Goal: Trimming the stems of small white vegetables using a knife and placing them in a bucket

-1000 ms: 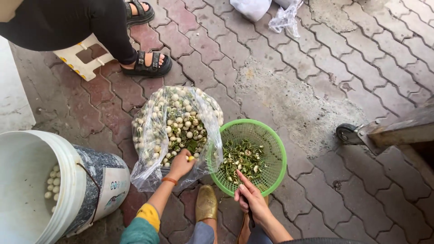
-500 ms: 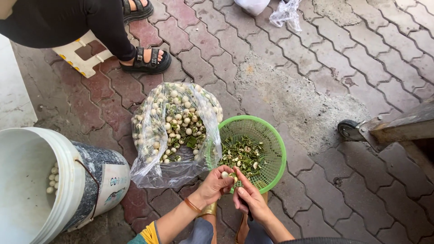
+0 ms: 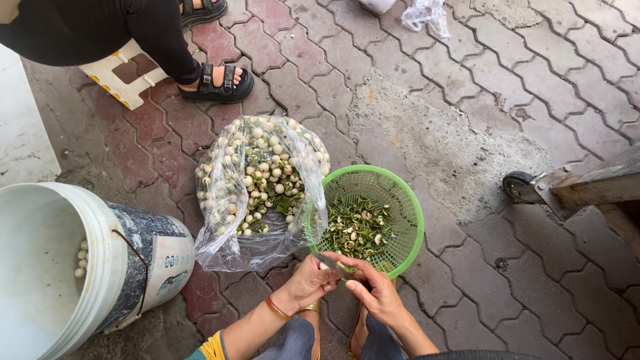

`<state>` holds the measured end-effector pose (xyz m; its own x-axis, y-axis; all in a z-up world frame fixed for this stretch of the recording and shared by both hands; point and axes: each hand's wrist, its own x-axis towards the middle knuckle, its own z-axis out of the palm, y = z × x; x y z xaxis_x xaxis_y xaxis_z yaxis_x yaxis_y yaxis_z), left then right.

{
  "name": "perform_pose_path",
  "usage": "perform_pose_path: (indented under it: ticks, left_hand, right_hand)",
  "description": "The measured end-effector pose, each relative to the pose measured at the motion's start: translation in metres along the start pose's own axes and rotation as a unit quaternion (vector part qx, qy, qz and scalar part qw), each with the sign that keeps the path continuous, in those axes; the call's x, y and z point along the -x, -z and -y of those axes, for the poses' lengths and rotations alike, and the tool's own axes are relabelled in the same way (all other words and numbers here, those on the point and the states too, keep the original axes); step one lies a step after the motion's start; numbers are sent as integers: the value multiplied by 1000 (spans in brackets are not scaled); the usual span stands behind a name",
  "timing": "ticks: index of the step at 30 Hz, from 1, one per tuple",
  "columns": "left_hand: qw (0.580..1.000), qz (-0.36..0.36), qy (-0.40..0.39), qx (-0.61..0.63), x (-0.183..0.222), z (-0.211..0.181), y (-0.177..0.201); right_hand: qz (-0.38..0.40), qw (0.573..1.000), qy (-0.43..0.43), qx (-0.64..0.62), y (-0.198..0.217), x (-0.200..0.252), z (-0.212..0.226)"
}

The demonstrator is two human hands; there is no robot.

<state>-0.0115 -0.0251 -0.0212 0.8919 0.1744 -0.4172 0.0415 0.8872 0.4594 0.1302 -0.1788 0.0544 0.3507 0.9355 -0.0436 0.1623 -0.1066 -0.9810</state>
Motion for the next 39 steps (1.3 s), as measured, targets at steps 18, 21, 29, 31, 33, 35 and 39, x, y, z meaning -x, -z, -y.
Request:
perform_pose_path:
  ticks: [18, 21, 29, 31, 33, 35, 39]
  left_hand:
    - [990, -117, -72, -14, -17, -25, -54]
    - [993, -93, -78, -7, -26, -42, -55]
    - [899, -9, -238, -369, -15, -73, -92]
    - [904, -18, -240, -354, -8, -71, -105]
    - [908, -29, -242, -340, -3, -69, -113]
    - [918, -50, -232, -317, 1, -68, -115]
    - [933, -41, -229, -276, 9, -70, -123]
  right_hand:
    - [-85, 835, -67, -540, -1, 1, -11]
    - [-37, 749, 0, -662, 4, -12, -12]
    - [37, 698, 43, -714, -13, -3, -7]
    - [43, 704, 41, -708, -17, 5, -21]
    - [48, 708, 39, -703, -20, 9, -23]
    - [49, 708, 54, -703, -22, 7, -14]
    - [51, 717, 56, -693, -24, 9, -15]
